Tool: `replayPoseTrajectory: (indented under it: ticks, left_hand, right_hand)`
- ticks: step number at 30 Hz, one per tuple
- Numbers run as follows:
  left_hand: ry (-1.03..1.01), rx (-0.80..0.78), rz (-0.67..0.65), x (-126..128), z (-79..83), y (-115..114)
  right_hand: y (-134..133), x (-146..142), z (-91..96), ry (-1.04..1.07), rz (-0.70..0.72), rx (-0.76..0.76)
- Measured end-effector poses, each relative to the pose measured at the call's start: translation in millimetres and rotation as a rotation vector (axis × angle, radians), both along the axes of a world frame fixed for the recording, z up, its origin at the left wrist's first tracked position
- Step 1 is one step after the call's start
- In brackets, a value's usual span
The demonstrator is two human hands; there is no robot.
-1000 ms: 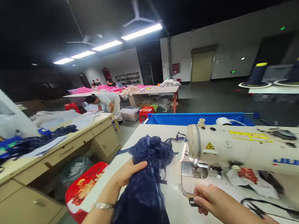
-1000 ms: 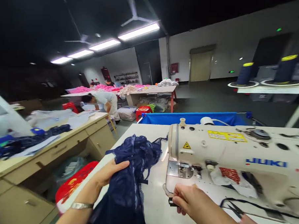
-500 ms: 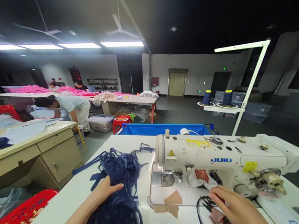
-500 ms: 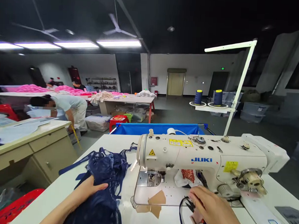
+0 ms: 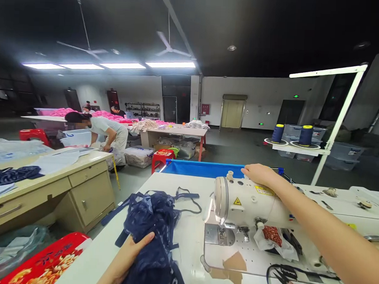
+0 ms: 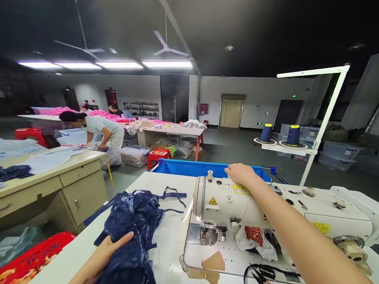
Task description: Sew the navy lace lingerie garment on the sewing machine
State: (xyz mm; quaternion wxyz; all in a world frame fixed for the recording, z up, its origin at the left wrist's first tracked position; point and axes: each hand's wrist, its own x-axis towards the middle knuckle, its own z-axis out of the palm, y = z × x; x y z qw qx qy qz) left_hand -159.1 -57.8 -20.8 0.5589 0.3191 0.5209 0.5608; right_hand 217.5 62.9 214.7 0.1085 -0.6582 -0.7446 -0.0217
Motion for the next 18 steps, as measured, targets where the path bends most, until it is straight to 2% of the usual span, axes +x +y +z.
replayPoseTrajectory:
  ticks: [6,11,14,16,18]
  left_hand:
    - [-0.034,-0.017,-0.073,-5,5.5,1]
    - [0.014,-0.039,-0.097,-4,12.6,-1]
    - [0.056,-0.075,-0.127,-5,12.0,-1]
    - [0.075,-0.108,-0.149,-7,9.4,2]
    - [0.071,-0.148,-0.144,-9,6.4,6]
  right_hand:
    - [12,5,-5.4,-0.167,-0.142,-0.091]
    - [5,-5,1.6,-0.142,-0.156,-0.02]
    - [-34,-6,18.3,-0.07,-0.082,0.1]
    - [-81,1,32.5,-0.003,-0.055,0.182]
    - [-139,15,41.9,0.104,-0.037,0.23]
